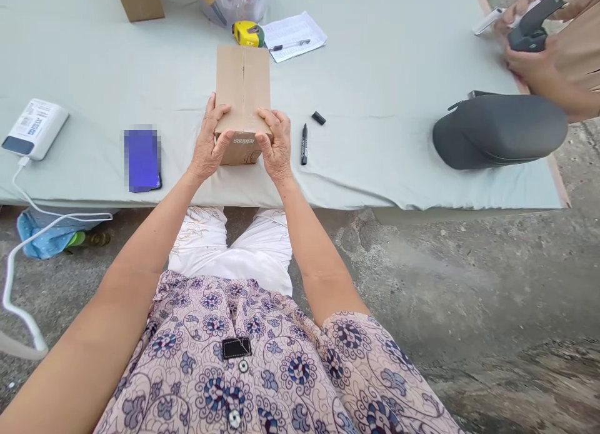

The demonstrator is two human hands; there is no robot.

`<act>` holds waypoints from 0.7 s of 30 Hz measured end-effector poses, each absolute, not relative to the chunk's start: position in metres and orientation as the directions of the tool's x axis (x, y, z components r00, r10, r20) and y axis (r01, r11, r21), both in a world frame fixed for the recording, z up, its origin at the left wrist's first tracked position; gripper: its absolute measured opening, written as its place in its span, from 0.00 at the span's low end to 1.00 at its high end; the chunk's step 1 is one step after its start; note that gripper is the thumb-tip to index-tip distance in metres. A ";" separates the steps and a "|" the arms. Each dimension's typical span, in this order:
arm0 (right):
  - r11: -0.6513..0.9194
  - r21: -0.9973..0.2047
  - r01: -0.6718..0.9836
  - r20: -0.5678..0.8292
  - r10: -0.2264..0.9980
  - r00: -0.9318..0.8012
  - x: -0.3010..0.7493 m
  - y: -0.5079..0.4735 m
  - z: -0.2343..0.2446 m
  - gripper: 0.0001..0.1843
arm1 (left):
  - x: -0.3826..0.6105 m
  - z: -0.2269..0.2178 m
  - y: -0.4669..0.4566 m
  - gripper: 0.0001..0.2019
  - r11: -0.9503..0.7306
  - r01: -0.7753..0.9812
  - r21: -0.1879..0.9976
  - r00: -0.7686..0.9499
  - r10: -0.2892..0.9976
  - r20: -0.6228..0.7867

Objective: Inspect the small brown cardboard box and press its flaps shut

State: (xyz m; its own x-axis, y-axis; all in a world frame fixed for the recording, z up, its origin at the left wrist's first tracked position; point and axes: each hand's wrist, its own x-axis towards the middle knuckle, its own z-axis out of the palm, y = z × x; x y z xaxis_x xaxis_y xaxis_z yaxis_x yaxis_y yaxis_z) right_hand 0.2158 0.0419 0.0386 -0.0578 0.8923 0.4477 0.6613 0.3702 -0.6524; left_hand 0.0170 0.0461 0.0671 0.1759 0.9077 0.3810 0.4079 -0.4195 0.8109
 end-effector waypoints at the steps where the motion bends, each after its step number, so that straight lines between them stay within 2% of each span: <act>1: 0.366 -0.666 0.650 0.439 0.897 -0.055 0.217 0.041 0.037 0.37 | 0.017 0.065 0.047 0.38 -0.413 0.397 0.820 0.163 0.910 0.380; 5: 0.321 -0.749 0.580 0.346 0.935 -0.071 0.222 0.032 0.021 0.35 | 0.009 0.046 0.044 0.40 -0.378 0.343 0.860 0.178 0.925 0.336; 9: 0.166 -0.706 0.688 0.184 0.982 -0.047 0.223 0.027 -0.002 0.20 | -0.002 0.019 0.034 0.36 -0.315 0.488 0.814 0.222 0.947 0.232; 13: 0.122 -0.666 0.736 0.176 0.984 -0.004 0.222 0.029 -0.012 0.13 | -0.004 -0.002 0.029 0.23 -0.257 0.630 0.733 0.100 0.963 0.252; 21: 0.132 -0.671 0.730 0.207 0.978 0.014 0.218 0.027 -0.006 0.14 | -0.003 -0.005 0.033 0.07 -0.268 0.718 0.643 0.087 0.950 0.299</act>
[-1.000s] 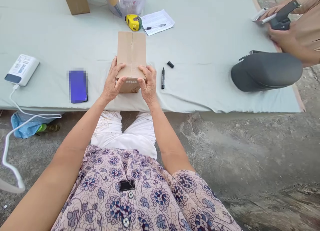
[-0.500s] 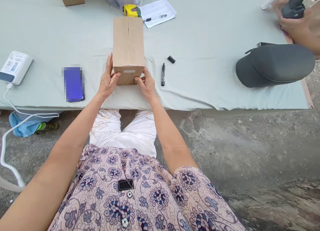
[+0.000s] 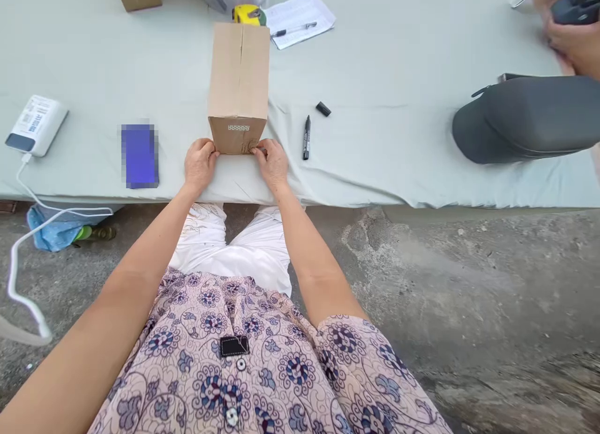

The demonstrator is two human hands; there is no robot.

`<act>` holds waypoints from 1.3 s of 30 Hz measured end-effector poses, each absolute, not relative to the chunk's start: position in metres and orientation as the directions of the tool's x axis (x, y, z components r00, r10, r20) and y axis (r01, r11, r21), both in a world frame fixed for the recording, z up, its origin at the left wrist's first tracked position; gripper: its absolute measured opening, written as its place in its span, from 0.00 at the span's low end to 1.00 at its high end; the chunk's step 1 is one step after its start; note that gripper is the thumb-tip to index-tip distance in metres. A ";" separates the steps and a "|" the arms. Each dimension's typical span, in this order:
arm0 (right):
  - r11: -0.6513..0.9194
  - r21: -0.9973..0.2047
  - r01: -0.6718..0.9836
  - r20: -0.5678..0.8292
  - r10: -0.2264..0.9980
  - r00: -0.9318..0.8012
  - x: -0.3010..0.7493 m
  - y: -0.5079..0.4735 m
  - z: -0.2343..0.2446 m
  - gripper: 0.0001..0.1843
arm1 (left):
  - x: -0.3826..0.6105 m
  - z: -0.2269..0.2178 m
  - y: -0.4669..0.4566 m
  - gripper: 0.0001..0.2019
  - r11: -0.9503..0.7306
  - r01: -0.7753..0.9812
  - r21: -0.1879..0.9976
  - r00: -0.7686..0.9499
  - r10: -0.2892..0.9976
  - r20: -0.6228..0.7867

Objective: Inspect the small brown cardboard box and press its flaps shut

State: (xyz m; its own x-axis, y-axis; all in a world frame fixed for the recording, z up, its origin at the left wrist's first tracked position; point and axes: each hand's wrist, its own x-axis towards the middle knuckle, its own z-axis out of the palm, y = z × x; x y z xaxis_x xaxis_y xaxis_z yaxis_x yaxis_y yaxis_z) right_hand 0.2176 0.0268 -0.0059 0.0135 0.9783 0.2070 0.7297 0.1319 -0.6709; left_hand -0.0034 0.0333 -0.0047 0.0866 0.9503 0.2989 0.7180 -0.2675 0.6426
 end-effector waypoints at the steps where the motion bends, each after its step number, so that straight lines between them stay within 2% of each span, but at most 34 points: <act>1: 0.134 -0.675 0.726 0.218 0.976 0.023 0.217 0.027 -0.005 0.14 | -0.004 -0.003 0.033 0.06 -0.270 0.727 0.631 0.089 0.949 0.304; 4: 0.126 -0.675 0.727 0.229 0.972 0.043 0.214 0.026 -0.002 0.12 | -0.004 0.001 0.033 0.05 -0.286 0.738 0.611 0.096 0.941 0.325; 10: 0.086 -0.666 0.741 0.159 0.987 0.028 0.213 0.026 0.007 0.09 | -0.004 0.001 0.034 0.05 -0.288 0.742 0.605 0.102 0.941 0.323; 17: 0.041 -0.554 0.832 0.105 0.994 0.022 0.209 0.026 0.016 0.09 | -0.006 -0.002 0.035 0.04 -0.278 0.737 0.616 0.097 0.946 0.310; 30: 0.140 -0.569 0.810 0.224 0.974 -0.011 0.210 0.029 -0.008 0.12 | -0.007 -0.002 0.033 0.04 -0.266 0.801 0.536 0.103 0.944 0.314; 34: 0.134 -0.598 0.790 0.222 0.975 0.002 0.209 0.032 -0.010 0.12 | -0.006 0.000 0.032 0.05 -0.292 0.793 0.535 0.124 0.937 0.328; 39: 0.100 -0.550 0.829 0.198 0.980 0.012 0.205 0.028 -0.003 0.11 | -0.006 0.002 0.031 0.06 -0.291 0.786 0.545 0.127 0.939 0.318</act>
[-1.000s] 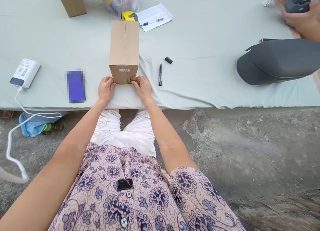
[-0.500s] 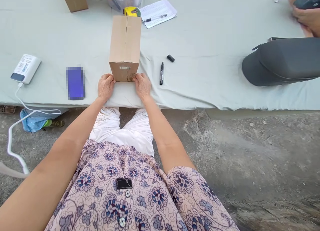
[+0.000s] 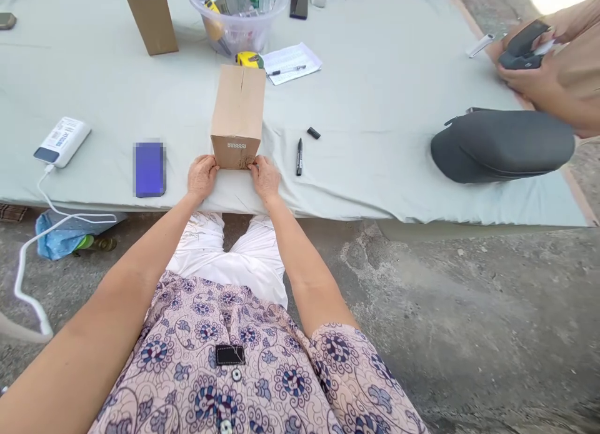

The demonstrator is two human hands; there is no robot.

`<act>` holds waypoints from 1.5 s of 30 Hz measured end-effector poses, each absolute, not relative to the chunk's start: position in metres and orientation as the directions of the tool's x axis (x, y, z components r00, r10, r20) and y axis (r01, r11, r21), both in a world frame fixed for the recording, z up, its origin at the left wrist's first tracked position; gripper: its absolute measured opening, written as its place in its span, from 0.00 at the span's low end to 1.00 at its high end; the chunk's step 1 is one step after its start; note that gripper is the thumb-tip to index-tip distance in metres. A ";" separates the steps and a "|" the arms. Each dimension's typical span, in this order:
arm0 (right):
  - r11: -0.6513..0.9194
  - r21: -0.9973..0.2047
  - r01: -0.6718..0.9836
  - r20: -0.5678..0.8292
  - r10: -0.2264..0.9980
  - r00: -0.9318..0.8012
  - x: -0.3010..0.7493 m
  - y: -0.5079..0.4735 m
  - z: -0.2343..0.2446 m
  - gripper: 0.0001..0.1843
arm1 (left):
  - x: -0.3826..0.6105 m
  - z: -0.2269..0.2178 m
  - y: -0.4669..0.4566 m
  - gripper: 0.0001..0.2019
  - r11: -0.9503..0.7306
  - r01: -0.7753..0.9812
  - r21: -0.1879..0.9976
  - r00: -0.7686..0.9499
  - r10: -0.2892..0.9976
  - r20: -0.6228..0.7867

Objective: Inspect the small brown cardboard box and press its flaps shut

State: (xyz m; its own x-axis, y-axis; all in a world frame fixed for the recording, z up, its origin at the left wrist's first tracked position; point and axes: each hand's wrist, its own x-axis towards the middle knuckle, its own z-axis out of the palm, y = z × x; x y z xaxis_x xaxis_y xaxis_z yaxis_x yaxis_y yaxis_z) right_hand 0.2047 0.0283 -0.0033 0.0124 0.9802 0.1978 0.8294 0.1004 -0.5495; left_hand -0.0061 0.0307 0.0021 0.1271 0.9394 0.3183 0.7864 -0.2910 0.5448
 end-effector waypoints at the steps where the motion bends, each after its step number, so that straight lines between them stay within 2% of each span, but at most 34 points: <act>1: 0.099 -0.541 0.835 0.197 0.980 0.011 0.204 0.027 -0.002 0.11 | -0.006 0.002 0.030 0.06 -0.281 0.789 0.546 0.119 0.942 0.314; 12: 0.115 -0.489 0.865 0.288 0.957 0.035 0.201 0.022 -0.005 0.09 | -0.008 0.001 0.028 0.09 -0.264 0.811 0.521 0.135 0.952 0.273; 16: 0.182 -0.560 0.809 0.424 0.901 0.091 0.204 0.021 -0.010 0.10 | -0.007 0.002 0.027 0.10 -0.297 0.806 0.512 0.186 0.948 0.258; 19: 0.289 -0.611 0.737 0.572 0.805 0.157 0.207 0.019 -0.010 0.11 | -0.004 0.004 0.023 0.11 -0.361 0.787 0.500 0.268 0.930 0.250; 22: 0.367 -0.595 0.715 0.675 0.712 0.196 0.208 0.016 -0.002 0.11 | 0.000 0.007 0.019 0.14 -0.460 0.793 0.399 0.385 0.886 0.257; 25: 0.427 -0.550 0.717 0.727 0.667 0.161 0.204 0.018 0.013 0.10 | 0.003 0.009 0.017 0.15 -0.518 0.807 0.284 0.455 0.852 0.261; 29: 0.456 -0.537 0.710 0.708 0.701 0.085 0.199 0.027 0.027 0.09 | 0.004 0.009 0.015 0.16 -0.538 0.806 0.249 0.478 0.838 0.263; 33: 0.390 -0.566 0.726 0.595 0.803 0.032 0.200 0.033 0.028 0.10 | 0.003 0.005 0.014 0.16 -0.519 0.809 0.276 0.466 0.852 0.237; 36: 0.343 -0.587 0.733 0.518 0.855 0.014 0.201 0.033 0.026 0.13 | 0.003 0.001 0.014 0.15 -0.450 0.832 0.324 0.386 0.890 0.243; 40: 0.348 -0.585 0.733 0.504 0.864 -0.009 0.198 0.033 0.028 0.16 | 0.003 0.001 0.017 0.13 -0.280 0.859 0.429 0.181 0.949 0.257; 43: 0.332 -0.573 0.749 0.496 0.868 -0.005 0.194 0.033 0.028 0.17 | 0.002 0.006 0.020 0.08 -0.066 0.840 0.539 -0.081 0.966 0.244; 45: 0.304 -0.578 0.758 0.476 0.880 0.009 0.193 0.031 0.023 0.20 | -0.001 0.008 0.021 0.05 0.097 0.771 0.629 -0.308 0.922 0.236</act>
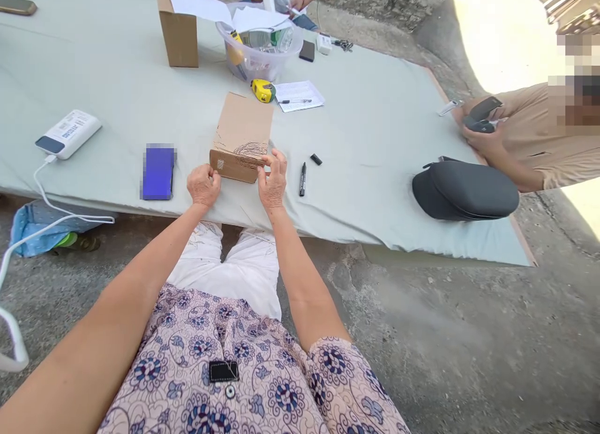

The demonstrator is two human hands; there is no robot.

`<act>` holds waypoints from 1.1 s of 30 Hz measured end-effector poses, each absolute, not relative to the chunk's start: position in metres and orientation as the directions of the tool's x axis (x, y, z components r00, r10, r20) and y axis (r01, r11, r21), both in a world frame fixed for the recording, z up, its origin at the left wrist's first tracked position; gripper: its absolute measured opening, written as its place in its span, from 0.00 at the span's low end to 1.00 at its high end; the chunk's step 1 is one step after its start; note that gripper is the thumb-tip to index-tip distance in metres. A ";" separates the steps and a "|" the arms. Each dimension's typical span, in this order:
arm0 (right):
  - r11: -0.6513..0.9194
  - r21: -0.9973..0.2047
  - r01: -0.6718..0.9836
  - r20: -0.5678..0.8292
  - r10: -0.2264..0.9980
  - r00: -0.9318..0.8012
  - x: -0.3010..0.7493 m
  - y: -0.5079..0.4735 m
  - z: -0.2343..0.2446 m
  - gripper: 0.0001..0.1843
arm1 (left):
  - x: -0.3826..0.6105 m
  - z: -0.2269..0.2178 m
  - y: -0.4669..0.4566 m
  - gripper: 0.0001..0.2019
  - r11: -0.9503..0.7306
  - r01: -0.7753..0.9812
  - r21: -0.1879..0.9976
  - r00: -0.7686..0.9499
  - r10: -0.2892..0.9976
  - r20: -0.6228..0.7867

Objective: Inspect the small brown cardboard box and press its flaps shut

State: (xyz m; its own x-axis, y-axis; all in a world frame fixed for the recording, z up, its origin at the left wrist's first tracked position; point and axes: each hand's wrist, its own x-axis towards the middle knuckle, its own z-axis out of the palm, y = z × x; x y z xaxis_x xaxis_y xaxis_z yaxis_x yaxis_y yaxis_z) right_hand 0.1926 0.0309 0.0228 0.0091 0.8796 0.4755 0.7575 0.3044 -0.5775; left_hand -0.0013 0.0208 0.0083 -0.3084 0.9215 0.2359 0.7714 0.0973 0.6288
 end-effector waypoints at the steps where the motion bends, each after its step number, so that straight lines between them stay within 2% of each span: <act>1: 0.292 -0.591 0.752 0.462 0.887 0.019 0.192 0.030 0.019 0.22 | -0.003 0.009 0.021 0.05 0.157 0.725 0.670 -0.409 0.882 0.235; 3: 0.263 -0.642 0.720 0.426 0.904 0.049 0.192 0.026 0.007 0.27 | -0.006 0.008 0.023 0.11 0.189 0.658 0.729 -0.514 0.820 0.252; 4: 0.240 -0.671 0.701 0.401 0.914 0.070 0.192 0.025 0.001 0.29 | -0.007 0.007 0.024 0.15 0.160 0.653 0.740 -0.504 0.821 0.268; 6: 0.185 -0.713 0.676 0.347 0.931 0.111 0.192 0.024 -0.011 0.30 | -0.008 0.004 0.027 0.21 0.064 0.680 0.731 -0.396 0.870 0.293; 8: 0.153 -0.714 0.683 0.312 0.943 0.114 0.192 0.024 -0.018 0.26 | -0.009 0.002 0.029 0.23 -0.017 0.712 0.702 -0.266 0.919 0.291; 12: 0.172 -0.668 0.724 0.314 0.947 0.065 0.191 0.027 -0.018 0.19 | -0.010 0.001 0.030 0.22 -0.064 0.750 0.658 -0.191 0.932 0.308; 19: 0.095 -0.575 0.813 0.329 0.936 0.124 0.186 0.021 -0.006 0.12 | -0.011 0.005 0.024 0.11 -0.099 0.801 0.590 -0.121 0.939 0.321; 27: 0.081 -0.487 0.869 0.314 0.945 0.088 0.183 0.017 -0.002 0.16 | -0.012 0.003 0.026 0.07 -0.096 0.832 0.547 -0.116 0.933 0.341; 31: 0.087 -0.514 0.853 0.319 0.943 0.097 0.184 0.016 -0.002 0.18 | -0.012 0.004 0.026 0.08 -0.127 0.830 0.543 -0.092 0.929 0.358; 33: 0.083 -0.552 0.830 0.327 0.937 0.124 0.185 0.016 -0.002 0.21 | -0.012 0.004 0.025 0.12 -0.136 0.816 0.562 -0.074 0.939 0.335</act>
State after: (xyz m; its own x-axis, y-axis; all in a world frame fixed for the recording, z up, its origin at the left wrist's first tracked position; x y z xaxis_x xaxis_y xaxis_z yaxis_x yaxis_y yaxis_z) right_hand 0.1845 0.0163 -0.0023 0.1240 0.9368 0.3272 0.8299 0.0828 -0.5517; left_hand -0.0117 0.0252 0.0041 -0.0741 0.9393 0.3351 0.8162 -0.1359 0.5615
